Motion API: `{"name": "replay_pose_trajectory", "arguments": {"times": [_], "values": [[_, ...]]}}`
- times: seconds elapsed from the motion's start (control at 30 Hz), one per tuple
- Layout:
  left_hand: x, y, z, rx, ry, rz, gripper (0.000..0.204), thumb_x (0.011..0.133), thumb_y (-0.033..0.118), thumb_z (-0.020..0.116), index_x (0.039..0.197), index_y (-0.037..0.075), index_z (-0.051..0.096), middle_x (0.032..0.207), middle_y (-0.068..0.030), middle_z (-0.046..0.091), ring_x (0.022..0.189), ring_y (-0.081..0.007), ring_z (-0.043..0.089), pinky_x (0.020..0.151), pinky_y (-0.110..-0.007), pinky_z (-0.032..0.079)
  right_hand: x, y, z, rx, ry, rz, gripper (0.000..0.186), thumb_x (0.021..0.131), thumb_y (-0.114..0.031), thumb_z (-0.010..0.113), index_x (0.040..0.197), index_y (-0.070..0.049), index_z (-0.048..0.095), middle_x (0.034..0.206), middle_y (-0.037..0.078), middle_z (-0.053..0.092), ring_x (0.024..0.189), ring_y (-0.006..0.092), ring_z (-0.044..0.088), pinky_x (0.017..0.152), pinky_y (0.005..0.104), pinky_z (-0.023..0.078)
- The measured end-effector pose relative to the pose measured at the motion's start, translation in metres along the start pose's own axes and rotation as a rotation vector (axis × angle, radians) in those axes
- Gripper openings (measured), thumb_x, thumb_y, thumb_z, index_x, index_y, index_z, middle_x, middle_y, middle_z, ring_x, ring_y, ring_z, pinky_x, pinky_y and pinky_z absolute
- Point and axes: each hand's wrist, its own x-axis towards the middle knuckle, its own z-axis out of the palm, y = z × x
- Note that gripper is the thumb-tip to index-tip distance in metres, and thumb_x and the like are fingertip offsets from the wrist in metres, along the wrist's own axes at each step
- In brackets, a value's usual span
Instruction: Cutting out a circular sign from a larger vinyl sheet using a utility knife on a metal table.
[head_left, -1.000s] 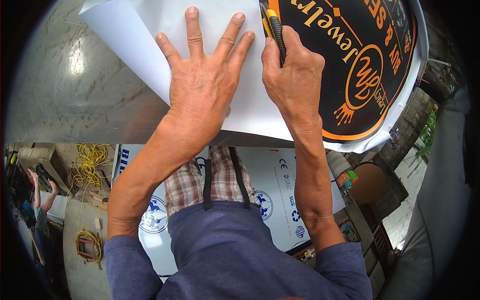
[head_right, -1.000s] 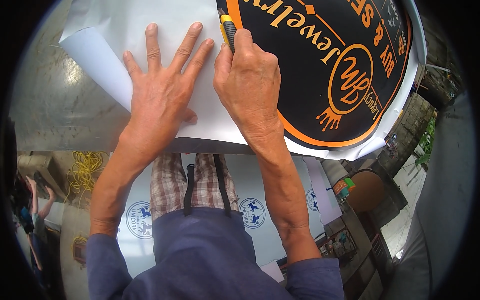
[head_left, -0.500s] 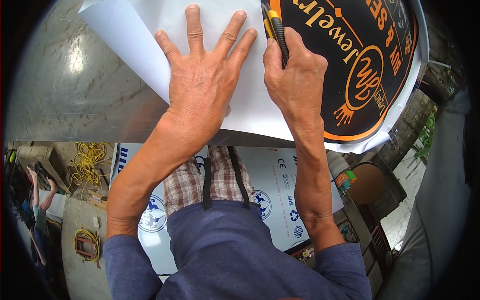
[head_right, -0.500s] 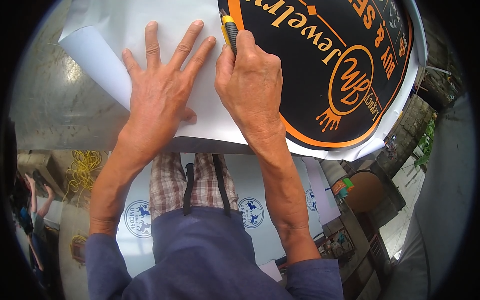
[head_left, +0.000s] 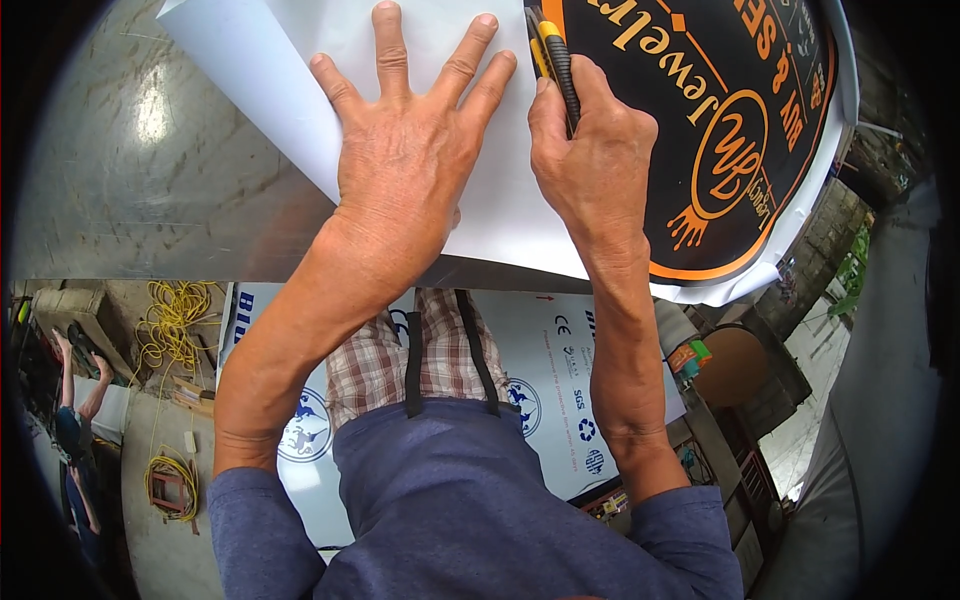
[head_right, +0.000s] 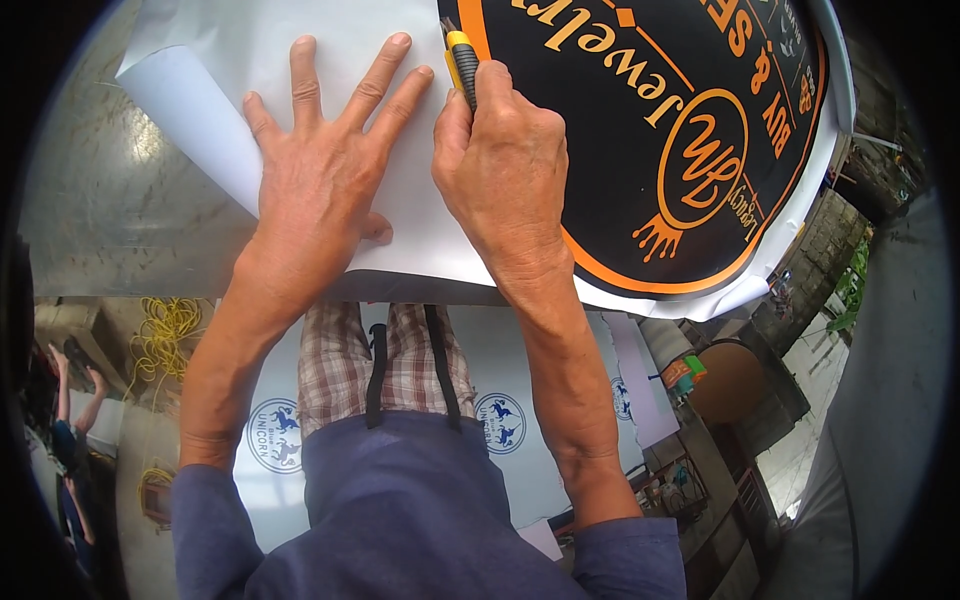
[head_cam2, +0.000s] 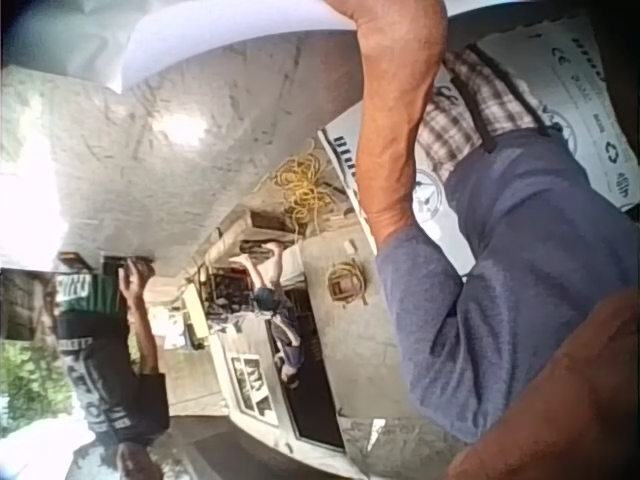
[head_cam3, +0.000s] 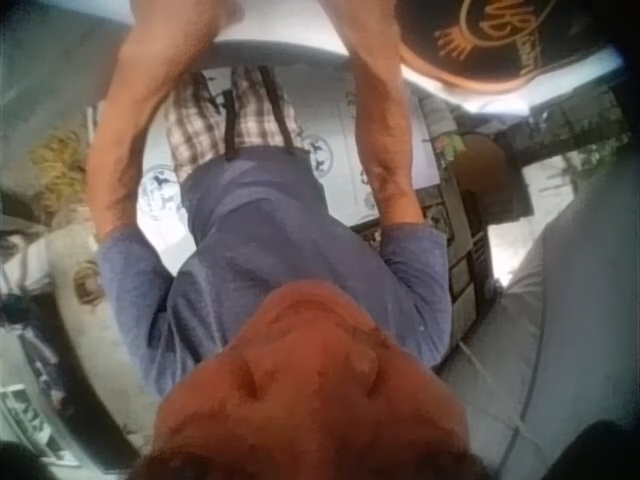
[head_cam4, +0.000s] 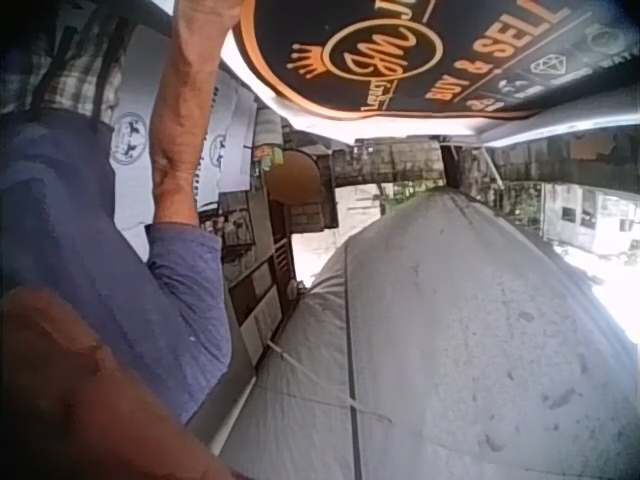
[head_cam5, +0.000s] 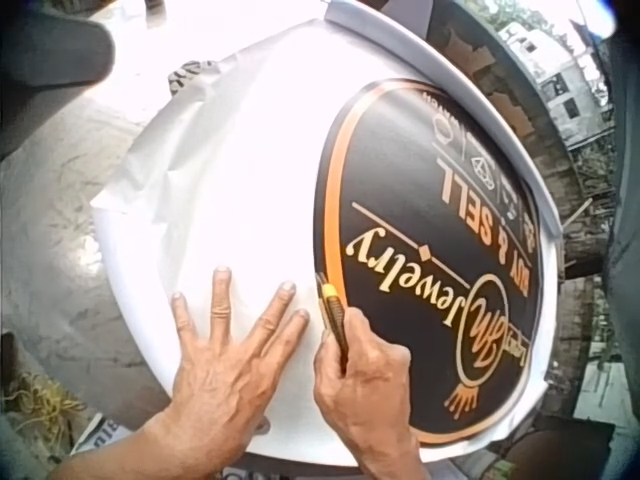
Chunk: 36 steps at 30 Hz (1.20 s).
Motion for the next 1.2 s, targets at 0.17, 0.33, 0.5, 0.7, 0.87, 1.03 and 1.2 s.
{"name": "replay_pose_trajectory", "arguments": {"times": [0.17,0.33,0.5,0.7,0.87,1.03,1.2], "values": [[0.006,-0.001,-0.03,-0.191,-0.11,-0.013,0.126,0.047,0.016,0.1,0.158,0.029,0.04,0.17,0.0074,0.025,0.15,-0.0488,0.021,0.103,-0.081,0.037,-0.002,0.003,-0.001,-0.013,0.011,-0.001,0.014,0.093,-0.004,0.065,0.087,0.003,0.056,0.062,0.019,0.065,0.051,0.0322,0.069,0.045,0.0395,0.052],[0.004,-0.004,-0.037,-0.357,-0.195,-0.046,0.126,0.047,0.017,0.1,0.157,0.03,0.041,0.17,0.0075,0.025,0.15,-0.0486,0.021,0.103,-0.082,0.036,-0.002,0.001,-0.002,-0.02,0.0,-0.006,0.014,0.093,-0.004,0.066,0.087,0.003,0.056,0.062,0.019,0.065,0.051,0.032,0.069,0.045,0.0395,0.052],[0.004,-0.005,-0.037,-0.372,-0.212,-0.041,0.131,0.042,0.015,0.101,0.157,0.031,0.04,0.17,0.0081,0.024,0.149,-0.0496,0.023,0.101,-0.084,0.036,-0.004,0.001,0.0,-0.013,0.016,-0.023,0.015,0.093,-0.004,0.066,0.086,0.003,0.056,0.061,0.018,0.065,0.051,0.0318,0.069,0.045,0.0392,0.052],[0.0,-0.015,-0.021,-0.376,-0.086,0.08,0.114,0.066,0.038,0.094,0.16,0.012,0.036,0.171,-0.0153,0.019,0.152,-0.0592,0.009,0.112,-0.083,0.02,-0.006,-0.001,0.0,-0.015,0.0,-0.008,0.015,0.093,-0.004,0.066,0.085,0.004,0.056,0.06,0.018,0.064,0.051,0.0317,0.07,0.045,0.0391,0.051],[0.0,-0.014,-0.021,-0.39,-0.16,0.08,0.113,0.064,0.034,0.095,0.159,0.012,0.037,0.172,-0.013,0.018,0.149,-0.0635,0.009,0.104,-0.089,0.022,-0.006,-0.003,-0.001,-0.007,0.008,-0.013,0.015,0.093,-0.003,0.066,0.085,0.003,0.056,0.06,0.019,0.064,0.051,0.032,0.069,0.044,0.0393,0.051],[0.001,-0.014,-0.023,-0.418,-0.16,0.076,0.113,0.064,0.034,0.095,0.159,0.013,0.037,0.171,-0.0132,0.018,0.149,-0.0625,0.01,0.105,-0.088,0.022,-0.009,-0.001,-0.001,-0.009,0.007,-0.001,0.014,0.093,-0.003,0.066,0.086,0.004,0.056,0.061,0.019,0.064,0.051,0.033,0.069,0.045,0.0399,0.051],[0.0,-0.015,-0.023,-0.391,-0.148,0.066,0.116,0.062,0.034,0.096,0.159,0.013,0.037,0.171,-0.0129,0.019,0.15,-0.0615,0.01,0.106,-0.087,0.023,-0.013,0.0,0.0,-0.015,0.015,-0.02,0.013,0.092,-0.003,0.066,0.088,0.004,0.056,0.063,0.02,0.066,0.053,0.0335,0.07,0.046,0.0402,0.052]]}}
